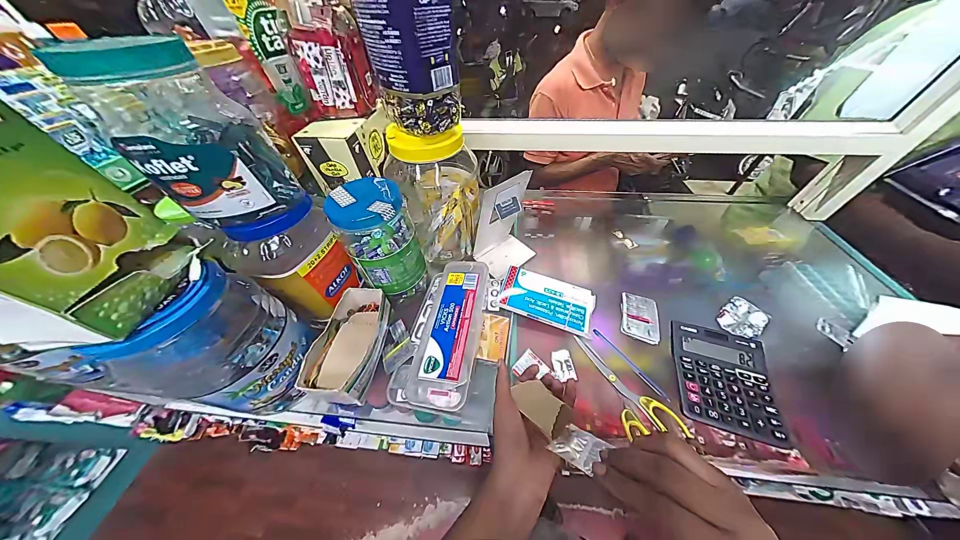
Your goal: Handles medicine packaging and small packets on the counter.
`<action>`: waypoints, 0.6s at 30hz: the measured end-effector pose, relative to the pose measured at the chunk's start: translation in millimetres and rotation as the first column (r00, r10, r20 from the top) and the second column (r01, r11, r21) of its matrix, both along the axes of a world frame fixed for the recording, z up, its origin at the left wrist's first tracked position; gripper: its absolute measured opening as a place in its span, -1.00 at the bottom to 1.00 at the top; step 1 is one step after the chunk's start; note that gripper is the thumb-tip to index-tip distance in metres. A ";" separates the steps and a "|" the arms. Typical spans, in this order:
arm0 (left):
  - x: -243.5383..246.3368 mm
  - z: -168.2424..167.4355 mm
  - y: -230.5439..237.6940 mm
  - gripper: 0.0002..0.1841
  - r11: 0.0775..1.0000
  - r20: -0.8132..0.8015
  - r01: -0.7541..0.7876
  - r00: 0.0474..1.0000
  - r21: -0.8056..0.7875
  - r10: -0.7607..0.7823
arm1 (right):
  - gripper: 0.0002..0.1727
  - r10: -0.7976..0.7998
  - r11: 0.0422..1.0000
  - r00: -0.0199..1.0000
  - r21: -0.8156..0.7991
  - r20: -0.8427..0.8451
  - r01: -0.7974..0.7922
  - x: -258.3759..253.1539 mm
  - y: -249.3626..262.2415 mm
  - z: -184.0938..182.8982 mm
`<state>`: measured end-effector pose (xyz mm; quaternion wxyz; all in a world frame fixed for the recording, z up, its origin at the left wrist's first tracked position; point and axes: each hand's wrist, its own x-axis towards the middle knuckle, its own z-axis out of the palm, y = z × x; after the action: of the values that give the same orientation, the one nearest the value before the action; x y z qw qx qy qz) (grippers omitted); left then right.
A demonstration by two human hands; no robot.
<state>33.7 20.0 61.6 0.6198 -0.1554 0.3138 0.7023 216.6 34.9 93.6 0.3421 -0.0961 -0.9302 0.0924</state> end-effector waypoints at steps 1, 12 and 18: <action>0.3 0.7 0.6 -0.40 1.000 -0.005 0.002 1.000 -0.010 -0.003 | -0.80 -0.019 1.000 1.000 -0.001 -0.001 0.019 0.9 1.9 -3.0; 1.6 -0.3 2.7 -0.41 0.999 -0.005 -0.019 1.000 -0.026 0.019 | -0.79 -0.005 0.999 1.000 -0.035 -0.019 0.004 0.3 1.1 -5.7; -0.1 -0.3 3.8 -0.42 0.999 -0.021 -0.033 0.999 -0.024 0.033 | -0.77 -0.094 0.994 0.995 0.056 0.030 0.092 1.7 8.0 -11.1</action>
<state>33.7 23.8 61.3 0.6029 -0.1610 0.3262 0.7100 218.2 42.9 82.5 0.3335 -0.1316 -0.9322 0.0494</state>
